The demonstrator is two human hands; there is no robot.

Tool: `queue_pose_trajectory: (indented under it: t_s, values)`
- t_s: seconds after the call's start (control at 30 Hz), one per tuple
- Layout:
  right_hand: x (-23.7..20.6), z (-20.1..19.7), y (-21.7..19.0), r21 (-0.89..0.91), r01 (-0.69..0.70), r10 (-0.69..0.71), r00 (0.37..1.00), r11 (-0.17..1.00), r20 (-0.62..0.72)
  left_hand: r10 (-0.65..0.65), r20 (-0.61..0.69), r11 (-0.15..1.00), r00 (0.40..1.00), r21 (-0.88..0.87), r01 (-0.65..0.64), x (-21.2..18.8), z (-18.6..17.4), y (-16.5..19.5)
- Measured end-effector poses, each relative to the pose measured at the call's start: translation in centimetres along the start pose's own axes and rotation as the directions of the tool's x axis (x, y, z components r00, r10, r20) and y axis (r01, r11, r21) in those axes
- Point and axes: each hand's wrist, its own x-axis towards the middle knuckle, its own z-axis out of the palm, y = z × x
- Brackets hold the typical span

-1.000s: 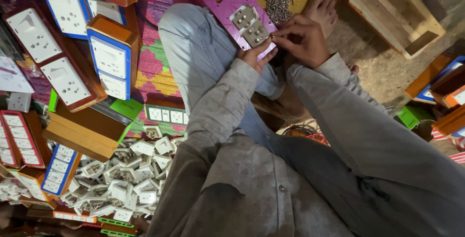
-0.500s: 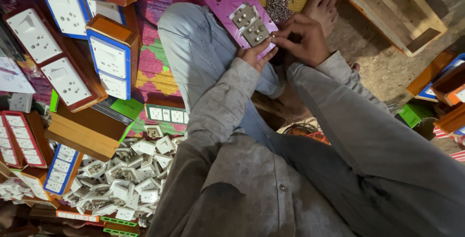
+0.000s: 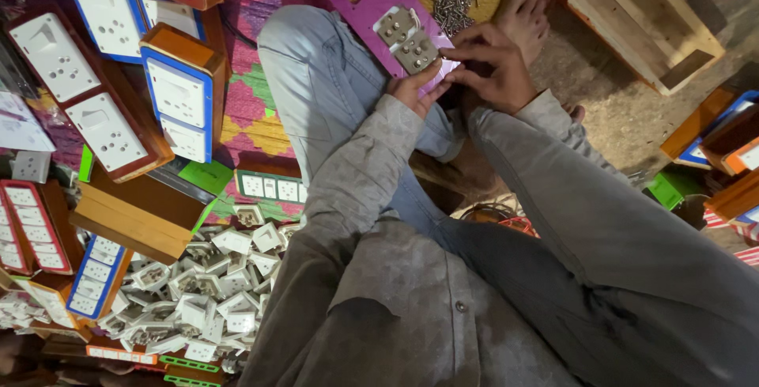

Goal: The person assembles a pink electrical socket plate by inserting a white socket module, aligning it, and securing it with screws. They handle the socket plate, module, and screws, tightening the screws by hand to complete the assembly.

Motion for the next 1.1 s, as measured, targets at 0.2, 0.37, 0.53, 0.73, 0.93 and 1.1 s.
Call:
queue_pose_trajectory:
  t_s: [0.2,0.37,0.53,0.73,0.93,1.1]
  values:
    - [0.0,0.1,0.4,0.001,0.006,-0.006,1.000,1.000,-0.018,0.006,-0.009,0.999,1.000,-0.054,-0.006,0.2,0.2,-0.2]
    - [0.0,0.0,-0.3,0.079,-0.086,0.087,0.996,0.993,-0.005,-0.007,-0.026,0.999,1.000,-0.049,0.006,0.3,0.1,0.0]
    - [0.0,-0.3,0.4,0.044,-0.043,0.041,0.998,0.998,0.037,-0.020,0.003,0.998,1.000,-0.054,0.020,0.2,0.0,-0.2]
    - [-0.6,-0.1,1.3,0.045,-0.101,0.102,0.995,0.994,-0.015,-0.012,-0.002,0.999,1.000,-0.046,0.012,-0.1,0.4,-0.1]
    - [-0.2,-0.3,0.2,0.175,-0.091,0.088,0.996,0.980,0.022,-0.016,0.021,0.999,1.000,-0.031,0.017,-0.2,0.3,0.1]
    - [0.1,0.0,-0.4,0.098,-0.108,0.105,0.994,0.989,0.035,-0.020,-0.003,0.999,1.000,-0.037,0.020,0.0,0.0,-0.2]
